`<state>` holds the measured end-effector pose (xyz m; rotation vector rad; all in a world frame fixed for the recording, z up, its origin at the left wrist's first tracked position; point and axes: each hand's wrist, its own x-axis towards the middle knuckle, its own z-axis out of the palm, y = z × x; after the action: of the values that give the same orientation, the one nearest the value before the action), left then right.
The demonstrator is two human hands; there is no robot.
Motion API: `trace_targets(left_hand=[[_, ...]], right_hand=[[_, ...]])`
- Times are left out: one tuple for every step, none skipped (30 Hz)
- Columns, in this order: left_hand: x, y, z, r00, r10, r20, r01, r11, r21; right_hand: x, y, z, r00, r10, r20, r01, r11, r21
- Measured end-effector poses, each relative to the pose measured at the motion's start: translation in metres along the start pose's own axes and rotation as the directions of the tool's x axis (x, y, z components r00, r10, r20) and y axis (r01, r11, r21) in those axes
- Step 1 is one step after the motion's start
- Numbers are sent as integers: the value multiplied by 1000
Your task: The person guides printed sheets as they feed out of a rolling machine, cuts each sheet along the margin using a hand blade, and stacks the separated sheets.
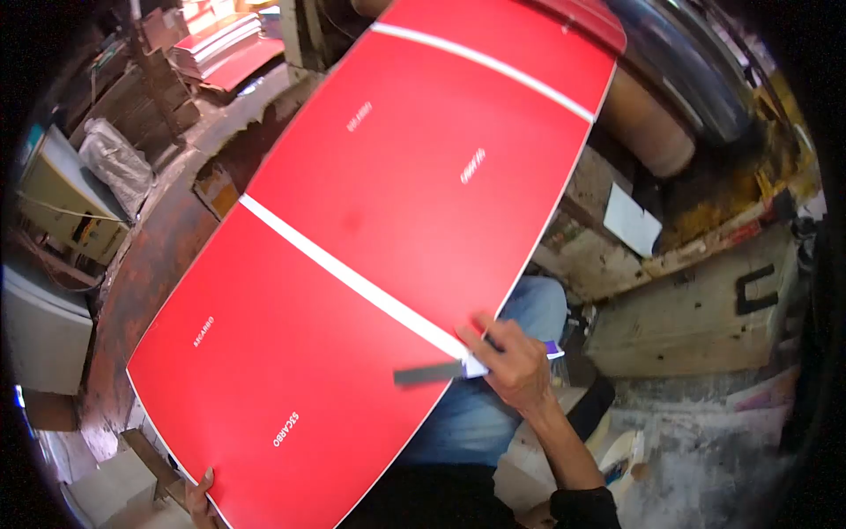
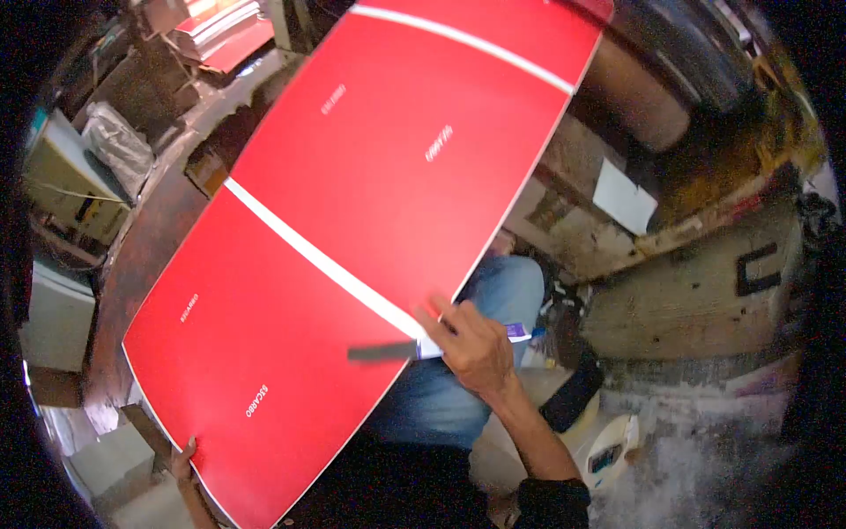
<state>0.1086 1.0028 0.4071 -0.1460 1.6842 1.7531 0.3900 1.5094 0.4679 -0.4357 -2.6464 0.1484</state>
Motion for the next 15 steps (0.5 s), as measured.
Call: trace_targets(left_hand=[[-2,-3,-4,1000,-1,-10,2,1000,4],[-7,-7,-10,999,-5,-33,5,1000,8],[-12,-12,-17,998,-5,-58,6,1000,19],[-14,-12,-25,996,0,-84,3,999,40],[-14,-10,-34,994,5,-111,3,998,70],[-15,-8,-46,989,10,-146,7,993,114],[-18,-5,-60,983,21,-183,8,987,159],[-16,-1,-65,977,33,-210,12,978,207],[-9,-2,-68,975,32,-221,19,974,226],[3,-3,-60,974,25,-224,24,977,214],[24,-4,-36,980,10,-199,25,985,173],[45,-4,-11,985,-5,-175,28,991,132],[70,-10,10,985,36,-167,-28,998,52],[96,-15,35,984,78,-158,-84,996,-27],[119,-9,66,992,52,-119,-60,996,-72]], right_hand=[[4,9,2,996,-92,13,93,994,-56],[11,24,1,991,-134,11,134,990,-45],[17,40,-1,996,-72,-49,76,995,68],[24,50,-5,995,12,-102,6,984,179],[32,55,-13,986,40,-160,-5,976,218],[41,54,-24,973,76,-216,-18,966,257],[45,50,-29,973,72,-217,-11,963,268],[47,45,-33,959,159,-233,-69,933,352],[49,40,-34,940,243,-239,-120,893,434],[55,33,-33,945,229,-232,-106,889,446],[59,27,-33,931,254,-263,-125,897,424],[61,23,-33,912,280,-299,-148,905,398],[60,23,-31,906,296,-302,-168,908,384],[61,20,-34,907,290,-304,-164,911,379],[63,14,-37,913,267,-307,-134,910,393]])
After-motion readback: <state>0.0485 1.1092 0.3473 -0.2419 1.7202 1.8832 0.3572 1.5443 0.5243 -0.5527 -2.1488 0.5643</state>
